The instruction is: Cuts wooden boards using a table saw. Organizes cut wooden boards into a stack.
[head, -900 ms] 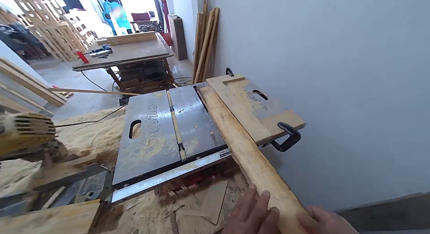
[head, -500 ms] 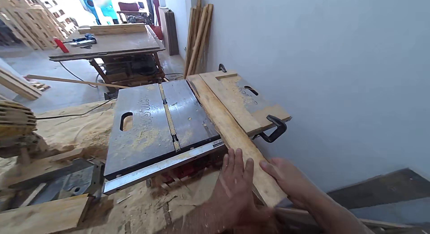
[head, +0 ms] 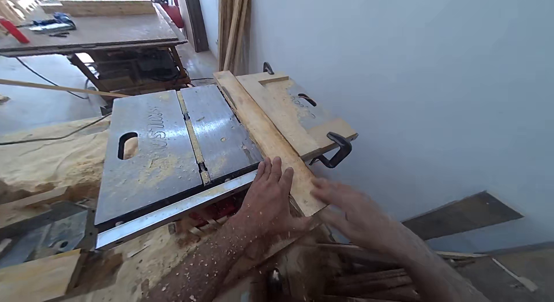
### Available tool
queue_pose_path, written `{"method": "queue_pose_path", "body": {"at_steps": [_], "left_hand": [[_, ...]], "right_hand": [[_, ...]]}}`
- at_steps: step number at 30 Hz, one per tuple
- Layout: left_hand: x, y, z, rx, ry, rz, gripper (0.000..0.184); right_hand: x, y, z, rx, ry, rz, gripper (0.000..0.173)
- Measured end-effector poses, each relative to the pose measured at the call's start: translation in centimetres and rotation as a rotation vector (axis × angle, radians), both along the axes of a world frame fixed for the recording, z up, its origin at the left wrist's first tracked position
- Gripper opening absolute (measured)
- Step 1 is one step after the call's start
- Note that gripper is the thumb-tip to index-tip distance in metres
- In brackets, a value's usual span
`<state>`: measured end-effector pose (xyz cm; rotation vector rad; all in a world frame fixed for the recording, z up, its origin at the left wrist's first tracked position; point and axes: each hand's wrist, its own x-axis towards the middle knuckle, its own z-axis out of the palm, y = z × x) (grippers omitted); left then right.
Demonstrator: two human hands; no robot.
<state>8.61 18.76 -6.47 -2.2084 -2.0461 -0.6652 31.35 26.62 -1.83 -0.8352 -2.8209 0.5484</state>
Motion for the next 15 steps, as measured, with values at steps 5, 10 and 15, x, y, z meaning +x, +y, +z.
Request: {"method": "queue_pose_path", "body": {"at_steps": [5,10,15], "left_hand": [[-0.9,0.5,0.4,-0.021,0.016,0.002,0.116],[-2.5,1.5,1.9,-0.153,0.018,0.017,0.118],[-4.3,2.8,3.0,-0.267,0.006,0.055,0.115]], "right_hand": [[-0.5,1.3,-1.4,0.53,-0.005,0.268,0.036],[-2.8,3.9,-0.8,0.638,-0.016,0.355,0.035],[-5.1,6.1,-0.8,0.667,-0.015,0.368,0.038]]}}
